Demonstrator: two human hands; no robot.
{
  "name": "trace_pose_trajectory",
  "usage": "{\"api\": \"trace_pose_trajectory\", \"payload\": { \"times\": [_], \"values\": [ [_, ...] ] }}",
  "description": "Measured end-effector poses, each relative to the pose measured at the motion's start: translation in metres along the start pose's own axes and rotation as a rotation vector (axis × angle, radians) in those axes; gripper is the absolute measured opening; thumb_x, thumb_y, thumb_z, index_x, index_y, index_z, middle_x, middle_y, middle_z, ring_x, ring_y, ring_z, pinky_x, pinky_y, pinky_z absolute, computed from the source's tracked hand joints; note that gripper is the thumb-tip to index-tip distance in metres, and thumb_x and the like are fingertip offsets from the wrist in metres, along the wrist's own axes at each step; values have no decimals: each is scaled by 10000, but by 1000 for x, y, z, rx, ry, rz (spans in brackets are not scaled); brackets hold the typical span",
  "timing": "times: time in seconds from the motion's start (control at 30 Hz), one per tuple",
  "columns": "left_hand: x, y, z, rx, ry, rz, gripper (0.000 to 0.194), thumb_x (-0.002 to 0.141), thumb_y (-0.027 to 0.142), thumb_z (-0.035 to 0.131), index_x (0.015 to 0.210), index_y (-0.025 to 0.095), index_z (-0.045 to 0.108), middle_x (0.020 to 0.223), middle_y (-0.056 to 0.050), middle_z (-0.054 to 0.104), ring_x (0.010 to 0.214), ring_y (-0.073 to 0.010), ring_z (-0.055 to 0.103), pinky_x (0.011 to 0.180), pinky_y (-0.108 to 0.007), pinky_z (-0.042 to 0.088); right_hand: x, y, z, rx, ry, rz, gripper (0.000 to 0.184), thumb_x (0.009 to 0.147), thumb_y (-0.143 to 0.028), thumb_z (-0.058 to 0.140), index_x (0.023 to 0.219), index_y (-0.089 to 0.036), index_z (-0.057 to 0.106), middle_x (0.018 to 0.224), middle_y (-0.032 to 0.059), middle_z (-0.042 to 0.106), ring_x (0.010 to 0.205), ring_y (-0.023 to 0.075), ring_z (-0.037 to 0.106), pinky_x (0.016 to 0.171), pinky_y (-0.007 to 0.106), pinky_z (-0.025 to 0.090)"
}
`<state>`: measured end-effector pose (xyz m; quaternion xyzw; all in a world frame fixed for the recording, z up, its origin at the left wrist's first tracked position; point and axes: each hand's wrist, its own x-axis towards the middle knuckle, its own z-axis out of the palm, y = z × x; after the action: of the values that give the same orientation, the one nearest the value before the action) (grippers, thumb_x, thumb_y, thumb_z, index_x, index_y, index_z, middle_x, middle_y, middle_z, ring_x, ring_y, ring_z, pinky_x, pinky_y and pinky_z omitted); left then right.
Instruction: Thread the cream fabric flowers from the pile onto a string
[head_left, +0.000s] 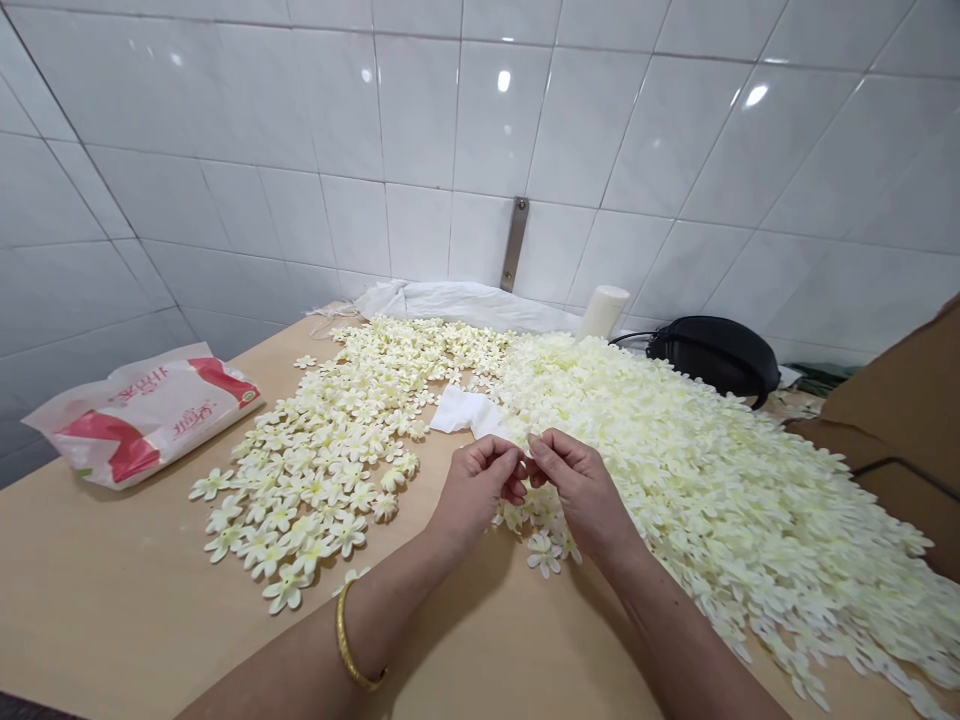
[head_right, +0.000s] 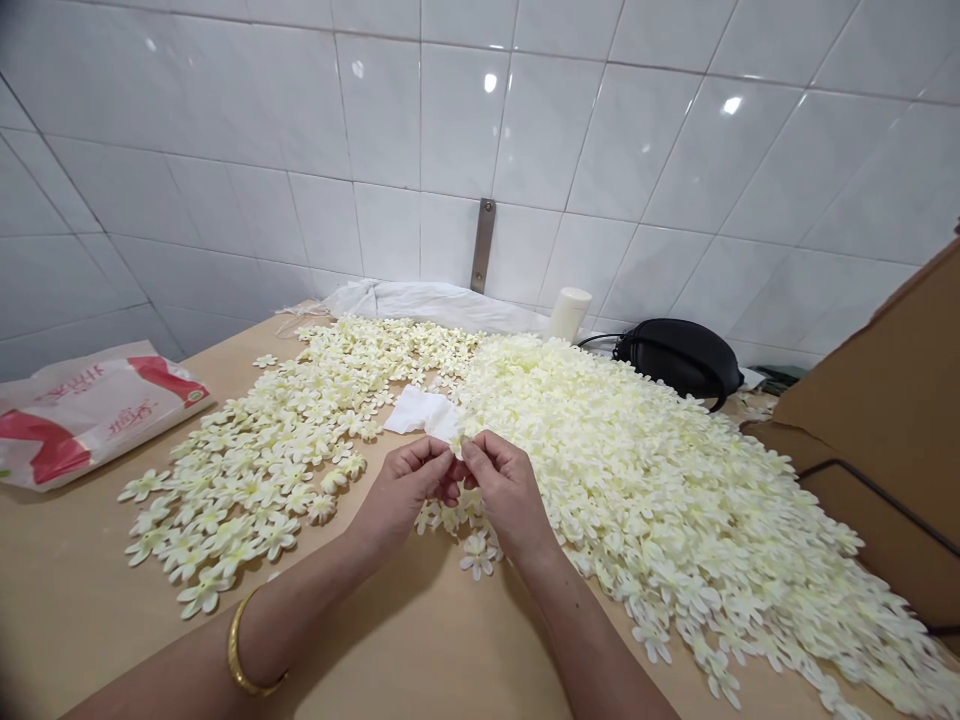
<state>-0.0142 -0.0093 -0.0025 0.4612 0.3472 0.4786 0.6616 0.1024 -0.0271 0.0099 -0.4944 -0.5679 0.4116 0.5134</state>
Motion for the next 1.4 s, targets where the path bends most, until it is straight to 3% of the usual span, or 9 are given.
{"api": "trace_pose_trajectory", "payload": {
  "times": [0.2, 0.33, 0.47, 0.7, 0.8, 0.9, 1.03, 1.13, 1.4],
  "values": [
    [0, 2, 0, -75, 24, -3, 272, 653, 404, 606, 660, 148, 515, 582, 22, 530, 472, -74, 489, 488, -222, 428, 0, 1, 1, -183, 56, -36, 299, 784, -346, 484, 545, -176, 422, 521, -42, 392, 526, 95, 371, 519, 229, 312],
    [-1, 2, -1, -19, 43, 53, 237, 647, 346, 620, 607, 150, 492, 515, 43, 482, 455, -66, 454, 473, -205, 408, -1, 1, 4, -230, 44, -42, 308, 801, -368, 455, 562, -177, 424, 533, -38, 397, 528, 99, 375, 512, 235, 305],
    [-2, 3, -1, 16, 1, 85, 213, 655, 310, 607, 586, 149, 486, 503, 38, 484, 455, -66, 443, 474, -204, 394, 0, 1, 2, -53, 83, 31, 273, 761, -388, 516, 602, -174, 457, 543, -42, 422, 524, 91, 390, 514, 228, 317],
    [-1, 0, 2, -27, -31, 61, 224, 653, 310, 615, 572, 147, 483, 477, 34, 510, 422, -62, 440, 468, -206, 373, 3, 0, 1, 485, 39, 248, 309, 554, -370, 708, 542, -163, 478, 465, -55, 437, 448, 62, 365, 474, 210, 301],
    [4, -3, 0, -118, -34, 19, 228, 637, 316, 634, 584, 142, 495, 475, 28, 520, 412, -59, 438, 454, -200, 366, 4, -3, 1, 552, 34, 265, 324, 517, -354, 734, 535, -164, 472, 459, -66, 405, 432, 55, 351, 460, 208, 292],
    [7, -2, -4, -195, -14, -21, 238, 593, 318, 675, 617, 132, 529, 513, 25, 522, 439, -66, 464, 461, -207, 387, 4, -4, -2, 431, 77, 166, 324, 582, -378, 696, 529, -165, 458, 482, -67, 371, 452, 57, 343, 460, 209, 277],
    [6, 2, -7, -195, 27, -29, 294, 635, 412, 633, 673, 130, 558, 553, 17, 523, 473, -76, 483, 482, -225, 412, 2, -2, -4, 82, 104, 34, 307, 723, -406, 571, 563, -176, 448, 502, -55, 385, 482, 76, 344, 478, 225, 283],
    [5, 3, -7, -155, 6, -18, 264, 616, 370, 662, 640, 129, 555, 551, 16, 528, 482, -73, 479, 486, -220, 411, 1, 0, -5, -89, 102, -14, 303, 761, -396, 523, 568, -183, 428, 495, -53, 387, 483, 82, 342, 475, 228, 284],
    [7, 1, -8, -240, -23, -81, 210, 556, 261, 704, 624, 126, 559, 511, 17, 539, 449, -75, 491, 471, -219, 407, 4, 4, -6, 83, 74, 39, 303, 720, -409, 564, 569, -179, 436, 510, -59, 380, 483, 77, 367, 488, 224, 297]
  ]
}}
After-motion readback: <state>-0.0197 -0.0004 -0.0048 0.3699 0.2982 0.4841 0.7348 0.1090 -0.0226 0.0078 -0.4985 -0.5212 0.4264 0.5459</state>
